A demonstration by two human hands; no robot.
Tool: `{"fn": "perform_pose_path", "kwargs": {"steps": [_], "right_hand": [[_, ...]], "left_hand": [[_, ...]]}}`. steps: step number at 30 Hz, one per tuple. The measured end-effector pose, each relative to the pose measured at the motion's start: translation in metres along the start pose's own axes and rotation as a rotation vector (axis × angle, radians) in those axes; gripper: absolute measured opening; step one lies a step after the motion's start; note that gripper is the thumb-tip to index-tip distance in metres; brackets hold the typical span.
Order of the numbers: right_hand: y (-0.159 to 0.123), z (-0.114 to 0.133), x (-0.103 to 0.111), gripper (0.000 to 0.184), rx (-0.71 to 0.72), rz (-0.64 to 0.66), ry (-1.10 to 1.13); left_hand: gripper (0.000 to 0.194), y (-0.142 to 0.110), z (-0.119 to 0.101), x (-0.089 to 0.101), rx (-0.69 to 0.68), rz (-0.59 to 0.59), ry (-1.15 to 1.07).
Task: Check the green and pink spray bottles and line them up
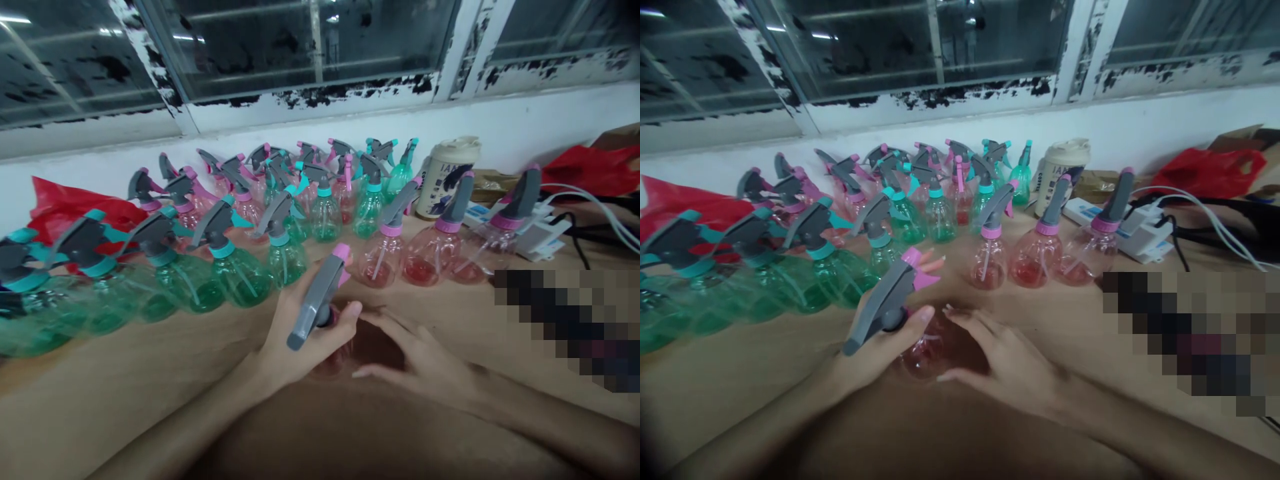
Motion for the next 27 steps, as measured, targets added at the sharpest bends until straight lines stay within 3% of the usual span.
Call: {"fn": "perform_pose_path", "kwargs": {"steps": [4, 8, 11, 15, 19, 27], "right_hand": [[0.017, 0.03, -0.011, 0.076, -0.02, -0.071, 0.069], [0.029, 0.04, -0.021, 0.066, -0.059, -0.098, 0.076], [0.033, 0.04, -0.016, 0.061, -0.031, -0.117, -0.019], [0.041, 0.03, -0.002, 0.066, -0.031, -0.117, -0.253], [0.057, 0.016, 0.007, 0.069, -0.095, -0.108, -0.362], [0.091, 0.018, 0.012, 0.057, -0.215, -0.15, -0.697]], "left_hand": [[0.06, 0.0, -0.002, 0.001, -0.042, 0.027, -0.029], [0.067, 0.001, -0.001, 0.009, -0.042, 0.048, -0.033], [0.069, -0.008, 0.011, 0.018, -0.013, 0.05, 0.027], [0.045, -0.036, 0.038, 0.03, 0.044, -0.053, 0.068], [0.031, -0.068, 0.059, 0.039, 0.167, -0.029, 0.111], [0.021, -0.094, 0.063, 0.058, 0.296, -0.049, 0.105]]}}
Point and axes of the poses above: each hand's wrist, its own y-axis towards the middle knuckle, its own x-axis out of the back of the hand, z = x × y, the point moved 2 cm from there along y, towards the middle knuckle, and after that the axes turned 7 degrees about -z, right-handed, at the moved point
